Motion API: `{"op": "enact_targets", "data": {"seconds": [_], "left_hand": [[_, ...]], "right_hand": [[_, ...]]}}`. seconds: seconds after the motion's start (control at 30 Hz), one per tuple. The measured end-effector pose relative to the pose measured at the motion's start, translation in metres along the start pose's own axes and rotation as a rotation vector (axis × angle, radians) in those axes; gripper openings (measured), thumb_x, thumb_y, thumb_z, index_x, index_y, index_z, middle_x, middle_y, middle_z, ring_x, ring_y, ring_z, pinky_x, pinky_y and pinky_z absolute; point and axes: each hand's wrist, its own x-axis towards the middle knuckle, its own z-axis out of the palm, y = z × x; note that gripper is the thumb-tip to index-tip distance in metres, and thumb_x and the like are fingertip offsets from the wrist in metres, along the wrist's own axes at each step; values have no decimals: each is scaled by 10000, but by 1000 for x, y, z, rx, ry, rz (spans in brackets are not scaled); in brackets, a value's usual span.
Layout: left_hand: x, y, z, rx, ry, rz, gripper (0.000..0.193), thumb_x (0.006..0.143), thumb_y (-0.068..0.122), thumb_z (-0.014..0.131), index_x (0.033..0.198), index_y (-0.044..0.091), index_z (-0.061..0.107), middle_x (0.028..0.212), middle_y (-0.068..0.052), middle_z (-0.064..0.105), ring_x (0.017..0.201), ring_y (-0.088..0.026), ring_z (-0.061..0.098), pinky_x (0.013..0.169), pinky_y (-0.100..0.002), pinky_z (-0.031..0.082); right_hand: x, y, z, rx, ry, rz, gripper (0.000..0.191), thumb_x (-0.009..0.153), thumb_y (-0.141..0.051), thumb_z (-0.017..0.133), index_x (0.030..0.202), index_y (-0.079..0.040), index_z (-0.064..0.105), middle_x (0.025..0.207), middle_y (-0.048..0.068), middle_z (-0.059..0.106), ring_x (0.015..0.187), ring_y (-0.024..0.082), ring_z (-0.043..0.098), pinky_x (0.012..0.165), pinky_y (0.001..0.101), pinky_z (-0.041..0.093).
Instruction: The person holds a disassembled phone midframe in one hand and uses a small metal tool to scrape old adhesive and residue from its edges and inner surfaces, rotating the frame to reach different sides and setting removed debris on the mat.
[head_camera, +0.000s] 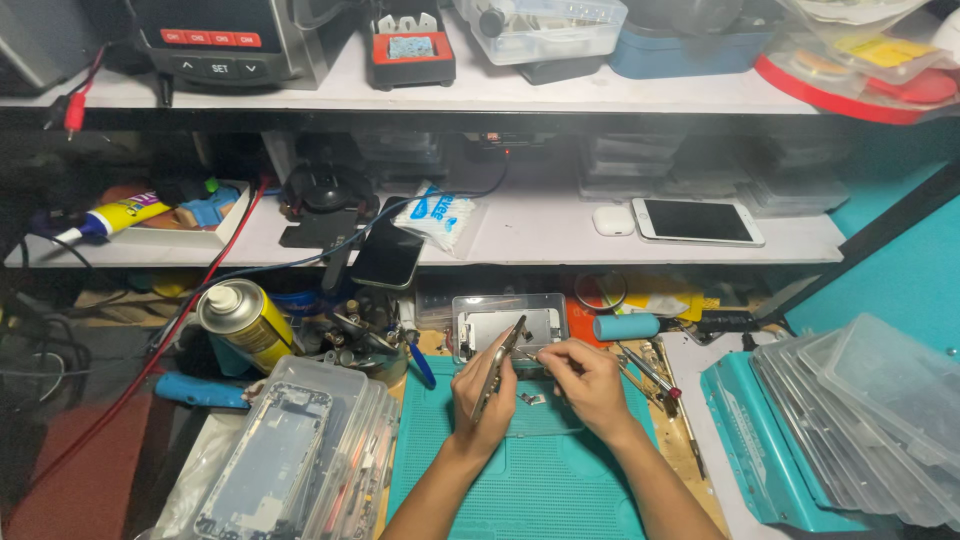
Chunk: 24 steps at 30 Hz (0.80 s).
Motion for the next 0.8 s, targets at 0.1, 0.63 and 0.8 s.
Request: {"op": "enact_targets", "data": {"seconds": [0.1,0.63,0.8], "left_hand": [[2,-15,-7,-20,7,27,351,910,-97,607,1255,-60,661,1099,-213,752,996,-339,767,830,-378,605],[7,-20,-7,-56,39,36,341,907,-76,622,1244,-41,659,1134,-220,741,1039,-357,750,869,-390,591],[2,-29,2,-56,43,-54,244,899,-35,664,1141,-42,694,1056,-198,749,954,-345,762,798,-384,598]], "right_hand": [[7,4,8,-152,6,-557,232,759,-95,834,945,4,736,858,45,661,700,111,580,609,253,479],[20,22,13,86,-16,-223,130,850,-71,780,944,14,752,761,21,669,615,66,597,524,224,489],[18,25,13,124,-50,-150,185,818,-50,793,988,1,744,791,-3,679,659,40,599,553,206,489]]}}
